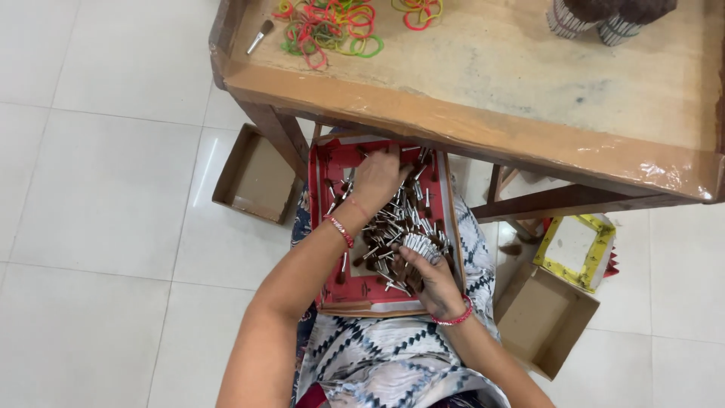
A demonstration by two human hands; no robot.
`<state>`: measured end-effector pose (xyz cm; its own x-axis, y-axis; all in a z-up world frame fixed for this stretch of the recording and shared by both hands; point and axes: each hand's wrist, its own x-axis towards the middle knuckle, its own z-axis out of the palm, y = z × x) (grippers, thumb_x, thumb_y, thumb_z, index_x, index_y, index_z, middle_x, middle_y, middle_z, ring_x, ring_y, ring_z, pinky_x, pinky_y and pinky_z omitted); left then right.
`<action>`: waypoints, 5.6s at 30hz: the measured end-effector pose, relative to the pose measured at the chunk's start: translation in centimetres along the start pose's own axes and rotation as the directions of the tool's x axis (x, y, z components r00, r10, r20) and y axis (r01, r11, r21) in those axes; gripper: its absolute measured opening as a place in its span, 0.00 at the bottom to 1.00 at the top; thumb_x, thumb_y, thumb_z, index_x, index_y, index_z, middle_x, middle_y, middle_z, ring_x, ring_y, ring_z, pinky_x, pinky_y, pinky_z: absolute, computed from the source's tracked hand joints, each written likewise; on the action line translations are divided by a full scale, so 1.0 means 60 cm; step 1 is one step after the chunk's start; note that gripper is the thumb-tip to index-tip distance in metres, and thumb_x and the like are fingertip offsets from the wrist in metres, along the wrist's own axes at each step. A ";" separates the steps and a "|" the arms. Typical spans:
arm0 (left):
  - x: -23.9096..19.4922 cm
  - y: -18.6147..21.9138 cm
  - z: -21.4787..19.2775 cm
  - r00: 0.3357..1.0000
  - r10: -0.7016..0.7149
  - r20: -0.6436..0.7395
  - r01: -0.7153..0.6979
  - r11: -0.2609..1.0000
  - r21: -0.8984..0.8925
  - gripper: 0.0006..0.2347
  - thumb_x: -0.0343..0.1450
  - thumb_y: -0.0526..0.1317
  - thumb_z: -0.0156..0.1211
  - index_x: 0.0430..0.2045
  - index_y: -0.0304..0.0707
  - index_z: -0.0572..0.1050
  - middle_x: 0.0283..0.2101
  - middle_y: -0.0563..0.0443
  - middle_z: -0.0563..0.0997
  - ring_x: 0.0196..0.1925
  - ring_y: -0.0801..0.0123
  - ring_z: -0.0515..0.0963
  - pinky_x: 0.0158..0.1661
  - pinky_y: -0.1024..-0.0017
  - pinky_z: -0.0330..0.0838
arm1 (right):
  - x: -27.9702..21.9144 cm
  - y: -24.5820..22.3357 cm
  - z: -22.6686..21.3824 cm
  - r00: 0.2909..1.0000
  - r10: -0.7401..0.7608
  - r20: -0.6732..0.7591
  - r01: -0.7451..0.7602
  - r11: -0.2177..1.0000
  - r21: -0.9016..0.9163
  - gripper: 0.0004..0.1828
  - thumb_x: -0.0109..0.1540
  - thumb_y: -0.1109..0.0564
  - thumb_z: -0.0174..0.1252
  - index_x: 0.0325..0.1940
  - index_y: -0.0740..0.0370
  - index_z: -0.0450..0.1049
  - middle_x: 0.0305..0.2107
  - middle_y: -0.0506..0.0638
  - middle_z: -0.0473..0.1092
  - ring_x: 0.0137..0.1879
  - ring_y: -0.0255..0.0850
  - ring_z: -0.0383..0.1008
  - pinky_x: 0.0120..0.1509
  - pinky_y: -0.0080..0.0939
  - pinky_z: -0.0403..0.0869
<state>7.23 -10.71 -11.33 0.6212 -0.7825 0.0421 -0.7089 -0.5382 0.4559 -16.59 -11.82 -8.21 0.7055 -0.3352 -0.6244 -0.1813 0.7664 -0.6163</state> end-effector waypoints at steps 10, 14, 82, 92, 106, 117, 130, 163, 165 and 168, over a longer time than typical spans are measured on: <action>-0.021 0.027 -0.049 0.996 0.086 -0.002 -0.084 0.965 -0.248 0.10 0.61 0.35 0.69 0.34 0.34 0.81 0.35 0.35 0.83 0.40 0.43 0.83 0.44 0.54 0.77 | 0.018 0.010 -0.035 1.000 0.005 0.017 -0.007 0.996 0.084 0.15 0.62 0.56 0.66 0.50 0.63 0.76 0.39 0.50 0.78 0.43 0.40 0.79 0.48 0.42 0.80; -0.144 0.063 -0.127 0.862 0.427 -0.272 -0.505 0.761 -0.407 0.07 0.69 0.34 0.67 0.39 0.36 0.78 0.41 0.43 0.83 0.43 0.55 0.84 0.45 0.63 0.80 | 0.023 -0.001 -0.027 0.997 0.065 0.041 -0.073 0.966 0.247 0.18 0.61 0.47 0.61 0.49 0.59 0.76 0.39 0.50 0.78 0.44 0.41 0.80 0.49 0.43 0.81; -0.261 0.085 -0.191 0.817 0.318 -0.481 -0.498 0.810 -0.310 0.11 0.71 0.29 0.66 0.46 0.36 0.78 0.45 0.46 0.80 0.47 0.57 0.82 0.48 0.64 0.78 | 0.021 -0.002 -0.028 0.979 -0.036 0.198 -0.005 0.979 0.205 0.23 0.60 0.58 0.64 0.59 0.63 0.70 0.45 0.50 0.77 0.49 0.41 0.81 0.54 0.42 0.81; -0.231 0.090 -0.196 0.817 0.566 -0.111 -0.560 0.734 -0.383 0.40 0.58 0.46 0.75 0.66 0.37 0.61 0.66 0.37 0.69 0.69 0.42 0.68 0.68 0.53 0.62 | 0.020 0.024 -0.029 0.974 0.009 0.227 -0.025 0.997 0.068 0.33 0.59 0.65 0.60 0.69 0.55 0.61 0.49 0.52 0.73 0.54 0.44 0.77 0.55 0.44 0.79; -0.211 0.048 -0.166 0.735 0.676 0.053 -0.515 0.608 -0.604 0.34 0.58 0.45 0.75 0.58 0.36 0.68 0.58 0.41 0.77 0.61 0.48 0.76 0.61 0.56 0.70 | 0.024 0.049 -0.060 0.965 0.142 0.221 -0.131 0.989 -0.062 0.26 0.59 0.67 0.59 0.61 0.63 0.66 0.45 0.53 0.74 0.52 0.44 0.79 0.56 0.46 0.79; -0.088 -0.085 -0.055 0.876 0.460 -0.145 -0.471 0.880 -0.055 0.10 0.65 0.32 0.59 0.39 0.40 0.76 0.44 0.45 0.75 0.47 0.49 0.81 0.44 0.57 0.78 | 0.026 -0.004 -0.056 0.998 0.058 0.024 -0.061 0.991 0.123 0.15 0.62 0.59 0.65 0.50 0.70 0.77 0.37 0.54 0.78 0.42 0.43 0.80 0.49 0.44 0.79; -0.266 0.034 -0.161 0.716 0.676 -0.175 -0.698 0.687 -0.200 0.15 0.69 0.32 0.63 0.50 0.37 0.79 0.53 0.47 0.78 0.57 0.58 0.80 0.55 0.64 0.78 | 0.060 0.034 -0.085 0.975 0.136 0.174 -0.169 0.967 0.192 0.16 0.66 0.54 0.63 0.55 0.62 0.75 0.43 0.50 0.77 0.47 0.42 0.78 0.53 0.45 0.79; -0.194 0.115 -0.078 0.754 0.654 0.052 -0.631 0.745 -0.216 0.15 0.69 0.34 0.58 0.51 0.42 0.78 0.48 0.47 0.76 0.51 0.59 0.77 0.50 0.64 0.74 | -0.086 -0.171 -0.088 0.931 -0.352 0.092 0.360 0.928 -0.098 0.12 0.63 0.63 0.65 0.50 0.67 0.76 0.38 0.54 0.78 0.46 0.44 0.81 0.50 0.45 0.80; -0.171 0.140 -0.064 0.622 0.773 0.125 -0.760 0.634 -0.140 0.12 0.69 0.36 0.55 0.44 0.41 0.79 0.46 0.46 0.75 0.51 0.59 0.77 0.49 0.63 0.73 | -0.097 -0.183 -0.084 0.922 -0.388 -0.018 0.387 0.921 -0.035 0.12 0.62 0.63 0.64 0.50 0.66 0.76 0.38 0.52 0.78 0.45 0.43 0.81 0.49 0.45 0.80; -0.153 0.147 -0.051 0.575 0.778 0.253 -0.788 0.610 -0.084 0.08 0.69 0.38 0.54 0.38 0.41 0.78 0.45 0.47 0.75 0.49 0.59 0.77 0.48 0.63 0.74 | -0.094 -0.176 -0.099 0.921 -0.390 -0.026 0.390 0.921 0.007 0.12 0.63 0.64 0.65 0.51 0.66 0.76 0.39 0.52 0.77 0.46 0.43 0.80 0.51 0.45 0.80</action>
<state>-3.71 -7.35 -4.98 -0.2792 -0.9478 0.1540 -0.8936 0.3152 0.3197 -22.71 -21.26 -1.03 0.7026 -0.6214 -0.3468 0.1130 0.5786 -0.8078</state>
